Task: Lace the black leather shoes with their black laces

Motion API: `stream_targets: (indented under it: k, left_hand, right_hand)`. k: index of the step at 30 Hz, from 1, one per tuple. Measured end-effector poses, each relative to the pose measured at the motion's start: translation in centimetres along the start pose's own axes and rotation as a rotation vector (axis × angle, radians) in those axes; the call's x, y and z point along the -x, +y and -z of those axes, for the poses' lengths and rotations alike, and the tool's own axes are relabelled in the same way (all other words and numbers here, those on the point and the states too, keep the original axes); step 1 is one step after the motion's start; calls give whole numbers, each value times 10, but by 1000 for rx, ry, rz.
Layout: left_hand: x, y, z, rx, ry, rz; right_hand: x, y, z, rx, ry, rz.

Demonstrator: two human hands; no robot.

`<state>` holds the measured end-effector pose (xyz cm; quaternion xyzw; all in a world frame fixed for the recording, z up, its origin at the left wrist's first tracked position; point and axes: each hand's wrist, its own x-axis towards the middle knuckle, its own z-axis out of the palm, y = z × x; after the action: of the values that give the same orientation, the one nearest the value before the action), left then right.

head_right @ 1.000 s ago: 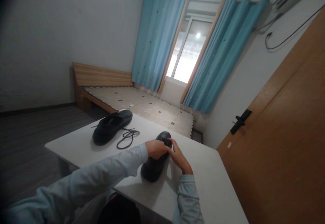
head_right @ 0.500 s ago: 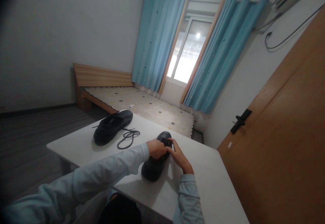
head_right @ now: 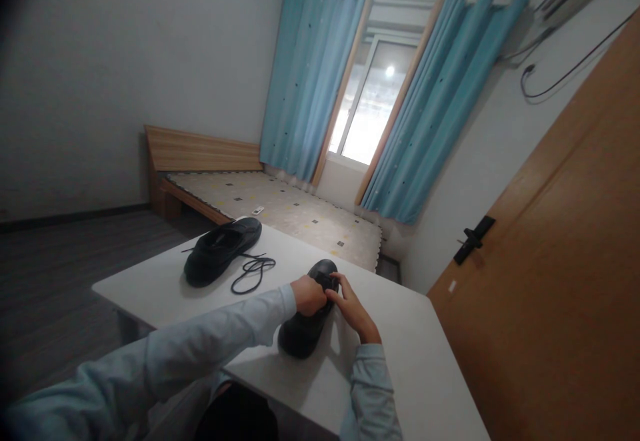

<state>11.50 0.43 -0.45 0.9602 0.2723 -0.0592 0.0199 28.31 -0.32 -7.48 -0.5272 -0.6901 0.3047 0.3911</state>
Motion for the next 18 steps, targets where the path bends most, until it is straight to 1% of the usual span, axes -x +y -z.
stream_targets:
  k: [2,5,11,16,18]
  left_hand:
    - [2,2,3,-6,-20,5]
    - [2,3,4,1,-16,13]
    - [1,2,0,-10,57,-4]
    - [-2,-1,-8,-3,121,-27]
    - [-4,-4,-12,7,176,-53]
  right_hand:
    - [0,0,0,-5,0,0]
    - [-1,1,0,-5,6,-4]
    - [-1,1,1,3,7,3]
    - [-1,0,0,5,16,10]
    - [-1,1,0,4,13,9]
